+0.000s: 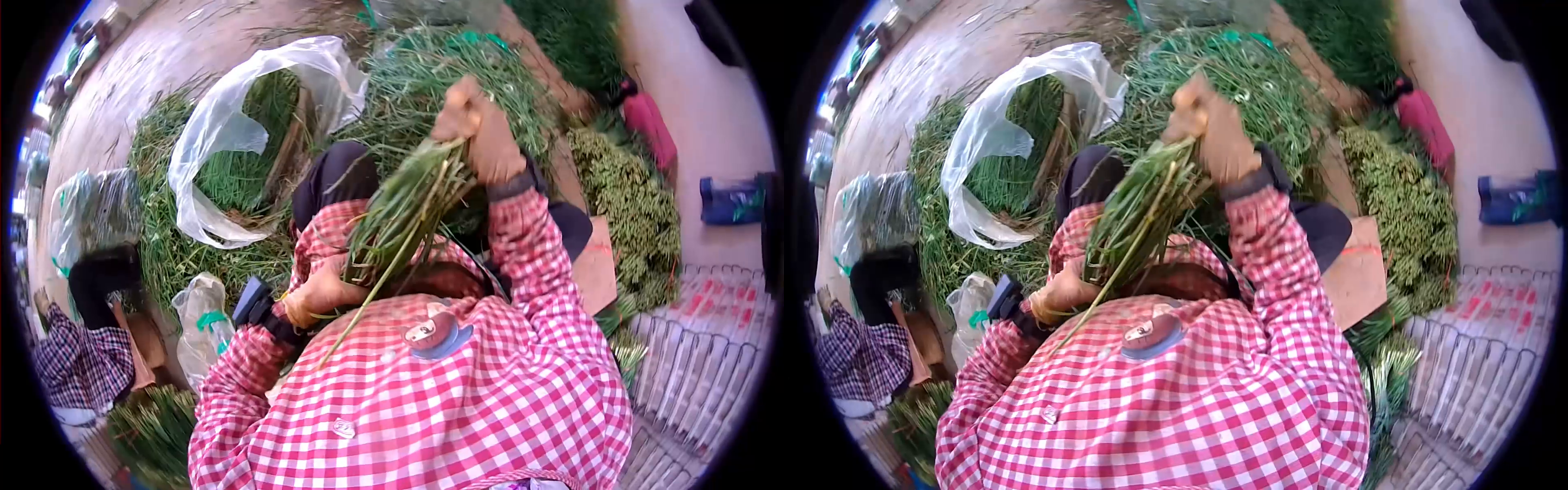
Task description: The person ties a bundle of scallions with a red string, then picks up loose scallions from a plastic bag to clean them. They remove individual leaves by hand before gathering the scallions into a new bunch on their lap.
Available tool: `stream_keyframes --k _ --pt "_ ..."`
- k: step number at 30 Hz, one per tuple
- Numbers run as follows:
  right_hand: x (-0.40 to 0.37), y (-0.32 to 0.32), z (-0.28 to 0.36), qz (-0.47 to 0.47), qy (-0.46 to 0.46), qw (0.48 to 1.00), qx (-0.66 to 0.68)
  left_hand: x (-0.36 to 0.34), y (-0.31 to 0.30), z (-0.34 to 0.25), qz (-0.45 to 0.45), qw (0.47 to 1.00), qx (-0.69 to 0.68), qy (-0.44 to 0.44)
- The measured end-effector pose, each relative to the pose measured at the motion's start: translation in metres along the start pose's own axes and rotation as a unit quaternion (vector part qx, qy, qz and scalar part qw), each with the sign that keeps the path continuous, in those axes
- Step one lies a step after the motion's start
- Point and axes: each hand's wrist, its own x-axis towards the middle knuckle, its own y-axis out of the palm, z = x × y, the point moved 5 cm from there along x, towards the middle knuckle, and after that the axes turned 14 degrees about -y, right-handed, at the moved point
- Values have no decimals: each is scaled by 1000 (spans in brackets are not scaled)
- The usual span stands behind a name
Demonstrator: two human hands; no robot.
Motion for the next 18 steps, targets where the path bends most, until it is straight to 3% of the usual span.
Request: stream_keyframes --k 1,2,3,4,5,6,7,8,10,12,14,15,17,18 --pt "20 -13 7 103 38 982 150 -2 7 2 6 997 -76 19" --pt "21 -15 29 4 -35 999 36 -5 12 3 9 988 -151 41" --pt "27 -28 44 18 -62 997 46 -4 6 11 -21 987 -150 48" --pt "27 -37 64 -43 -95 994 43 -9 2 10 -67 989 -126 23" --pt "24 -45 86 -58 -121 990 -38 -7 -9 21 -104 986 -127 39" --pt "23 -55 102 -6 -181 981 -74 -6 -18 33 -141 980 -129 54" --pt "12 -32 103 -57 -161 957 -233 -11 -12 25 -166 972 -131 99" --pt "-8 -1 105 -106 -138 906 -386 -19 3 7 -174 966 -172 85" --pt "-43 29 71 74 71 915 -391 -15 5 10 -180 965 -171 80" --pt "-79 50 32 145 146 888 -411 -15 10 7 -183 962 -175 104" --pt "-90 63 11 170 72 816 -548 -31 21 -14 -253 963 -63 72" --pt "-91 58 -10 170 38 862 -476 -31 20 -6 -255 961 -80 68" --pt "-97 60 -20 180 124 869 -443 -33 18 1 -236 964 -119 40" --pt "-95 57 -17 187 101 863 -458 -32 16 5 -188 966 -163 71"
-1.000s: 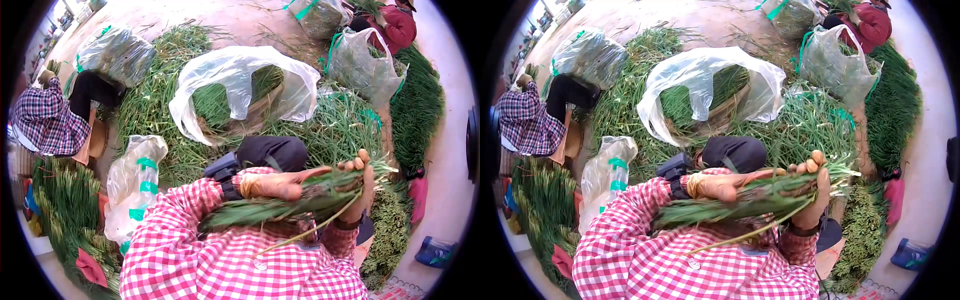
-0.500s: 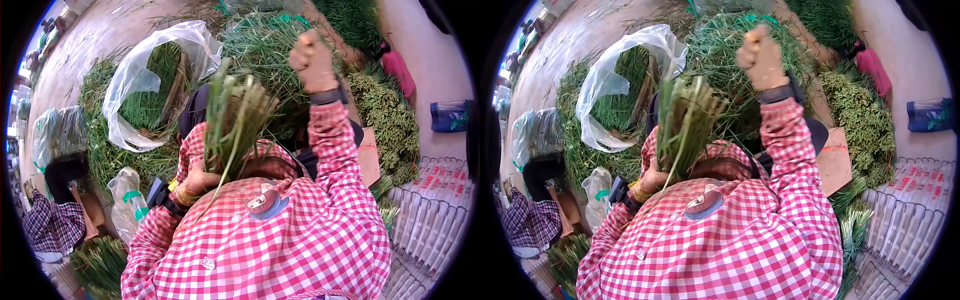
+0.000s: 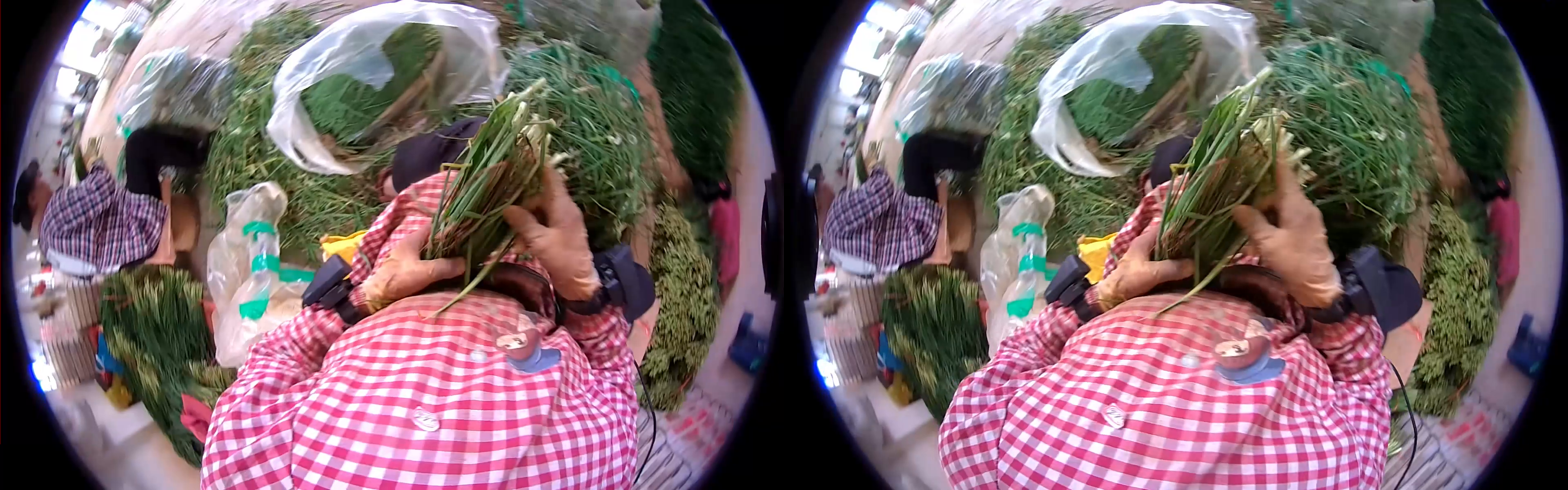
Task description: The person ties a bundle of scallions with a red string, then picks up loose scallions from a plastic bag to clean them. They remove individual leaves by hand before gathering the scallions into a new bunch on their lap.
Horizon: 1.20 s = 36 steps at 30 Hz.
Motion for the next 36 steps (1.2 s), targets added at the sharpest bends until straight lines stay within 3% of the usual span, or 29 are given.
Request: stream_keyframes --k 1,2,4,6,8,10,11,13,14,15,16,18,20,21,23,24,26,27,30,32,34,36 --pt "1 -5 -1 -6 -19 1000 -22 5 -4 4 20 998 -25 59" --pt "4 -16 -5 -35 -95 993 -68 8 -6 4 43 991 -48 117" --pt "17 -40 -11 -55 -241 961 -121 8 -5 4 27 992 -65 105" --pt "30 -57 -11 -30 -175 981 -82 10 -4 11 22 990 -114 85" --pt "51 -95 -24 -114 -220 955 -160 16 -7 23 -7 984 -149 99" --pt "58 -146 -21 -246 -169 930 -215 -1 1 3 -89 974 -173 114" --pt "57 -172 -33 -242 -207 901 -294 0 1 7 -89 975 -187 83" --pt "53 -198 -77 -202 -76 838 -501 5 -14 19 -71 978 -191 52" --pt "51 -195 -91 -161 96 777 -601 10 -21 27 -73 979 -180 55" --pt "40 -172 -83 -129 115 899 -401 14 -29 34 -74 981 -170 58" --pt "23 -134 -61 -90 123 972 -178 11 -32 39 -75 977 -174 99" --pt "0 -67 -22 1 166 978 125 7 -36 44 -79 975 -155 140" --pt "-12 -20 -16 44 152 983 94 6 -35 37 -86 982 -101 138" --pt "-11 -8 -14 41 79 992 91 10 -35 43 -102 983 -124 93" --pt "-8 11 -20 -60 -104 963 243 10 -32 41 -92 975 -163 122" --pt "-10 4 -20 -35 -79 980 181 9 -32 42 -89 969 -185 137" --pt "-8 -24 -18 16 -28 998 56 13 -34 48 -63 966 -242 68" --pt "-6 -33 -13 5 -51 995 85 10 -27 42 -44 962 -264 57" --pt "5 -57 -3 10 -94 988 -120 14 -28 49 -19 961 -274 47" --pt "13 -71 -8 49 -57 986 -152 9 -18 36 -21 967 -250 47" --pt "25 -89 -7 11 -60 979 -195 16 -24 49 -16 966 -254 33" --pt "41 -120 -22 -84 -84 963 -242 11 -19 44 -25 966 -255 20"
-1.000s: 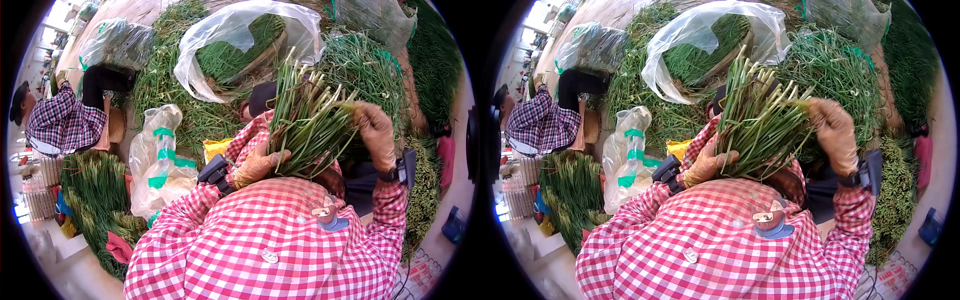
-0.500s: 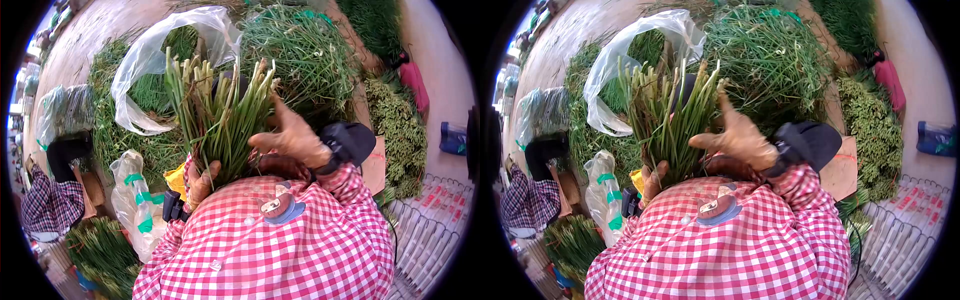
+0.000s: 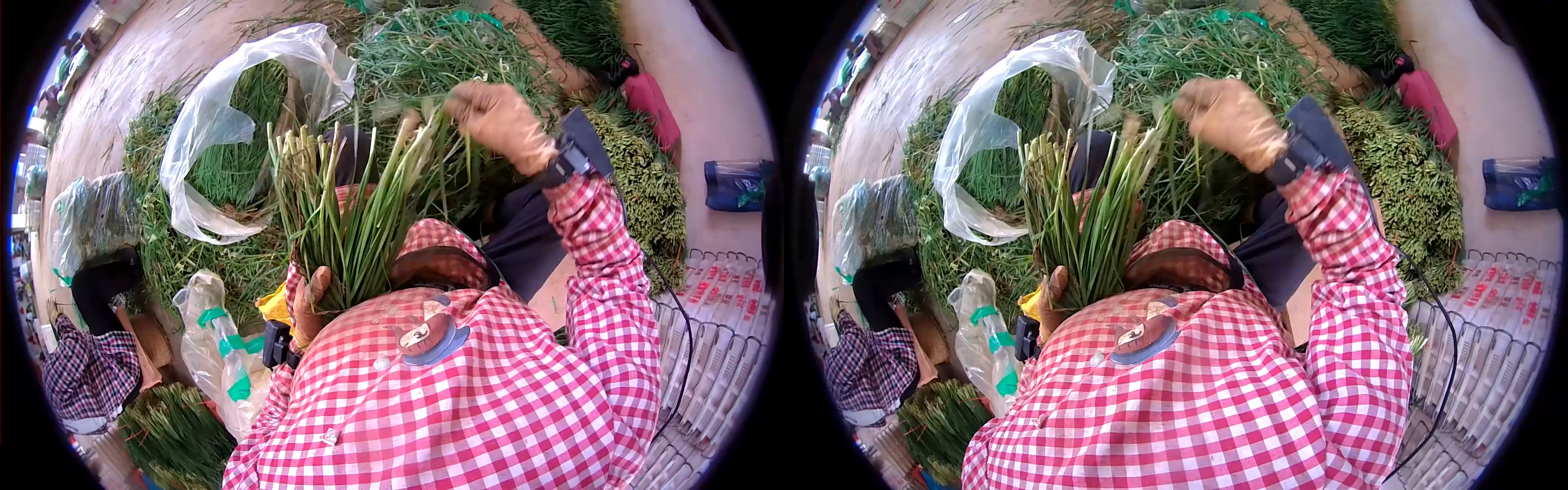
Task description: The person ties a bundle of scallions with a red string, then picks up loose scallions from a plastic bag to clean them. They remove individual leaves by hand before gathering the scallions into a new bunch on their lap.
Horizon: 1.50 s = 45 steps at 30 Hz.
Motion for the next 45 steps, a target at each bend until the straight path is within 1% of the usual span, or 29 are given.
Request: stream_keyframes --k 1,3,4,5,6,8,10,11,12,14,16,19,21,23,26,27,28,30,32,33,34,35,37,39,40,42,43,44,45 --pt "5 -11 1 0 86 995 41 3 -9 3 -6 1000 -2 -5" --pt "19 -39 -7 -125 26 987 93 5 -17 6 -9 1000 -14 -21" --pt "32 -51 -31 -191 -52 973 115 5 -15 5 -7 999 -24 -30" --pt "40 -68 -40 -180 -77 978 -70 6 -15 5 -2 999 -29 -28" --pt "44 -75 -41 -164 -99 948 -253 8 -17 7 2 999 -33 -26" --pt "39 -54 -7 -13 91 959 -268 14 -31 10 -7 1000 -16 -2" --pt "7 -17 29 77 107 990 49 14 -43 9 -24 999 1 39" --pt "-12 2 48 117 146 963 193 10 -39 6 -26 998 0 60" --pt "-23 21 67 167 146 957 189 6 -33 3 -48 996 29 72" --pt "-37 59 78 137 127 955 230 0 -29 -1 -88 987 93 92" --pt "-41 68 80 37 128 908 397 9 -43 14 -51 992 56 98" --pt "-41 63 70 98 165 922 336 21 -75 31 -35 996 6 79" --pt "-40 62 62 114 146 937 295 25 -77 34 -20 997 -31 66" --pt "-38 58 53 161 137 945 249 20 -66 24 -27 995 50 83" --pt "-30 47 54 47 -74 993 79 14 -46 13 -37 985 122 112" --pt "-29 39 48 -4 -130 990 -51 15 -43 14 -15 992 82 89" --pt "-24 32 28 1 -127 991 -37 16 -40 15 4 997 41 66" --pt "-2 6 -15 -77 -183 969 -144 3 -20 8 28 996 38 70" --pt "12 -27 -17 -150 -85 954 -244 2 -27 5 1 974 143 173" --pt "20 -38 -26 -151 -127 910 -364 0 -30 4 -21 946 206 248" --pt "27 -53 -47 -173 -182 901 -354 1 -14 -1 -6 981 147 125" --pt "36 -51 -47 -136 -80 927 -340 0 1 -5 -6 997 80 2" --pt "38 -54 -20 -58 133 941 -305 -1 8 -12 -17 983 168 77" --pt "28 -29 15 -49 24 977 -205 -1 17 -16 -16 969 220 113" --pt "14 -11 46 -78 -191 972 -113 -2 21 -18 -10 967 229 113" --pt "-6 17 105 72 -256 927 -263 -3 34 -27 7 960 253 116" --pt "-11 38 108 81 -253 919 -293 -5 43 -27 56 966 235 97" --pt "-15 55 107 107 -245 926 -265 -15 55 -32 39 959 273 70" --pt "-19 73 106 132 -236 933 -236 -17 57 -31 40 948 302 93"
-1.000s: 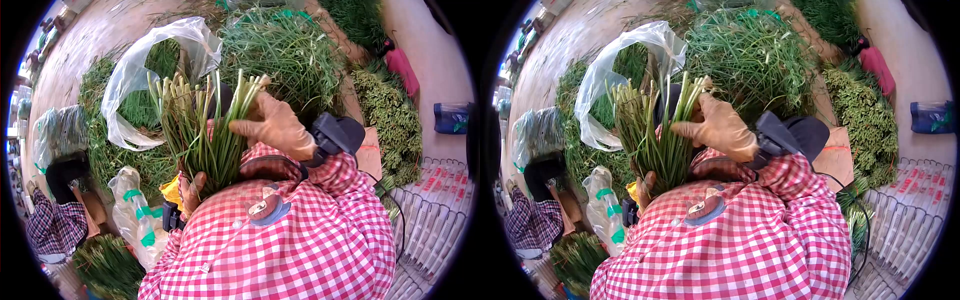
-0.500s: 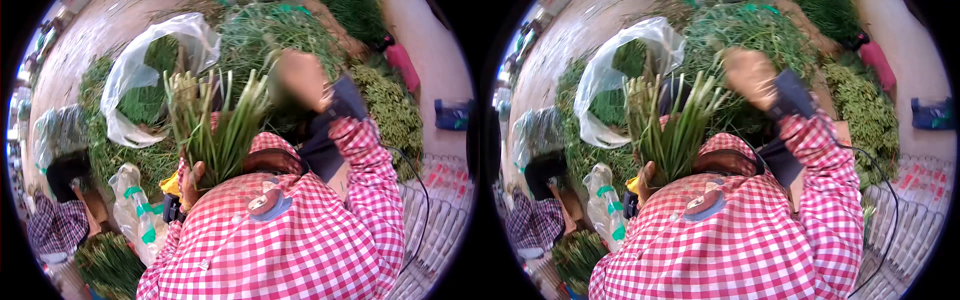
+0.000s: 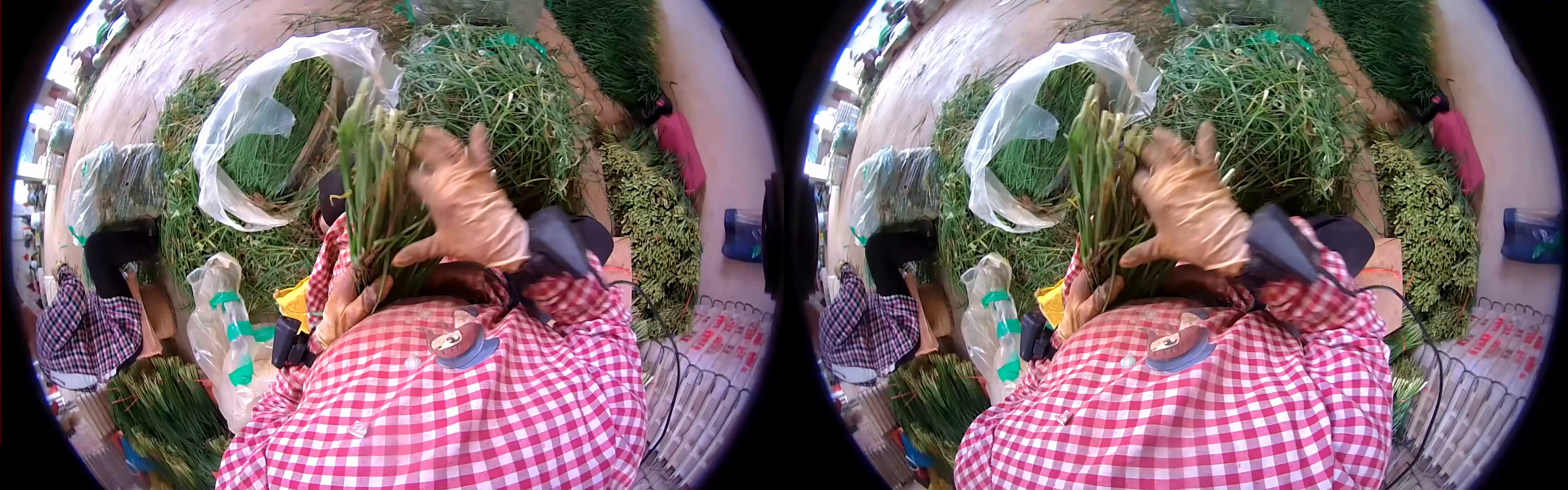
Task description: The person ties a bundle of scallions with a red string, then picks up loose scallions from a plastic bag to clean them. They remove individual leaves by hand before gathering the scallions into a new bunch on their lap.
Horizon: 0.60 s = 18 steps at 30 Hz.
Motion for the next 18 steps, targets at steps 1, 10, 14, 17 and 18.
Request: stream_keyframes --k 1,10,14,17,18 --pt "0 11 6 16 -6 995 98 -1 1 -1 -5 999 30 23" --pt "-2 32 -91 -285 7 956 67 4 -13 33 -26 992 -117 38" --pt "-34 51 -218 -154 384 887 205 5 -12 40 -38 970 -234 -55" --pt "-16 -1 -145 -192 292 909 228 6 -13 44 -81 978 -193 -22" --pt "-3 -32 -89 -182 271 864 384 8 -15 48 -74 979 -190 -12"
